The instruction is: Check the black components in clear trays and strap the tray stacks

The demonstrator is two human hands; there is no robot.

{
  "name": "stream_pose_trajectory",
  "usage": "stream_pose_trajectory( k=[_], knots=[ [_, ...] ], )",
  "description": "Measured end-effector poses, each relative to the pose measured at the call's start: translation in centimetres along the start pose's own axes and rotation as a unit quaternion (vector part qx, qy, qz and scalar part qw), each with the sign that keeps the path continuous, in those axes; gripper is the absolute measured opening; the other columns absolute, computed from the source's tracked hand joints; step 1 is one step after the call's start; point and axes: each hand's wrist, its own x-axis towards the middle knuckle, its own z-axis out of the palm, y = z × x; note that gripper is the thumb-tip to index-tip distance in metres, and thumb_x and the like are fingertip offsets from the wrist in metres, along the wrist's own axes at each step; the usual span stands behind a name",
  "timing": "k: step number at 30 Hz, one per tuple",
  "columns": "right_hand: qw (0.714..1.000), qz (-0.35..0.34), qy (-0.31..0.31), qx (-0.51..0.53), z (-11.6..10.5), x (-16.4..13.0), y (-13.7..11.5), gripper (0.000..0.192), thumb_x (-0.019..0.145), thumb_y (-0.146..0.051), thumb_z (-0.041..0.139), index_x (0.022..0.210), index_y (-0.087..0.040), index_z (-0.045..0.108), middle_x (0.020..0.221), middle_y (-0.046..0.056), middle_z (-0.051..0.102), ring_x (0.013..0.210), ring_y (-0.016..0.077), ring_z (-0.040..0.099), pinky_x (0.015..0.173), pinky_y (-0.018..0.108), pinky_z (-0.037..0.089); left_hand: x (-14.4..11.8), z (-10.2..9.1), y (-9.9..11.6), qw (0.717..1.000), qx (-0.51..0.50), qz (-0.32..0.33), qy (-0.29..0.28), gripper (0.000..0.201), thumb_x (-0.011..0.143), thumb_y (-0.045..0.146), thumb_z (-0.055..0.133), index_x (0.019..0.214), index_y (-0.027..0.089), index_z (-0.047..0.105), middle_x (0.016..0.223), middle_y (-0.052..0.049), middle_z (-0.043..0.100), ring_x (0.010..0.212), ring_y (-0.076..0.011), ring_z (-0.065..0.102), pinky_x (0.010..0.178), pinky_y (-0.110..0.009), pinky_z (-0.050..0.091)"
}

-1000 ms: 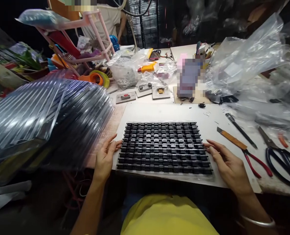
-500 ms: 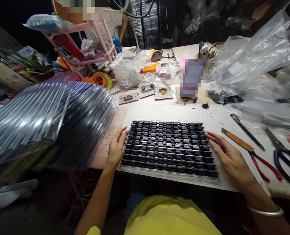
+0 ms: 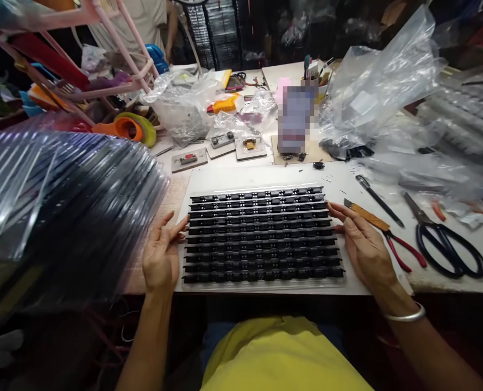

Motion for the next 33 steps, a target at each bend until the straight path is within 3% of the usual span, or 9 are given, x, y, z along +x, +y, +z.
stream_pose_trajectory(
  k=[13, 20, 33],
  knots=[
    [0.996, 0.001, -0.007, 0.086, -0.08, -0.13, 0.0, 0.035, 0.091, -0.041, 0.045, 0.122, -0.028, 0.055, 0.135, 0.004, 0.051, 0.123, 0.0244, 0.048, 0.099, 0.042, 0.043, -0.06, 0.29, 0.07, 1.0, -0.015, 0.012, 0.009, 0.03, 0.09, 0.032, 0.05, 0.115, 0.019, 0.06, 0.093, -0.007, 0.073, 0.094, -0.0174, 0.064, 0.092, -0.03, 0.043],
    [0.998, -0.013, -0.01, 0.055, -0.1, -0.15, -0.23, 0.042, 0.09, -0.045, 0.043, 0.126, -0.026, 0.051, 0.138, 0.006, 0.049, 0.123, 0.0248, 0.048, 0.098, 0.041, 0.045, -0.01, 0.49, 0.13, 1.0, 0.003, 0.013, 0.009, 0.029, 0.089, 0.033, 0.05, 0.114, 0.021, 0.061, 0.091, -0.005, 0.074, 0.095, -0.0188, 0.064, 0.097, -0.033, 0.042],
    [0.997, -0.038, -0.026, 0.057, -0.33, -0.19, -0.31, 0.043, 0.091, -0.047, 0.04, 0.126, -0.024, 0.051, 0.138, 0.006, 0.048, 0.123, 0.025, 0.047, 0.099, 0.041, 0.043, 0.01, 0.69, 0.04, 1.0, 0.002, 0.024, 0.014, 0.028, 0.089, 0.031, 0.05, 0.113, 0.02, 0.061, 0.087, -0.005, 0.074, 0.091, -0.0185, 0.066, 0.094, -0.034, 0.044]
  ],
)
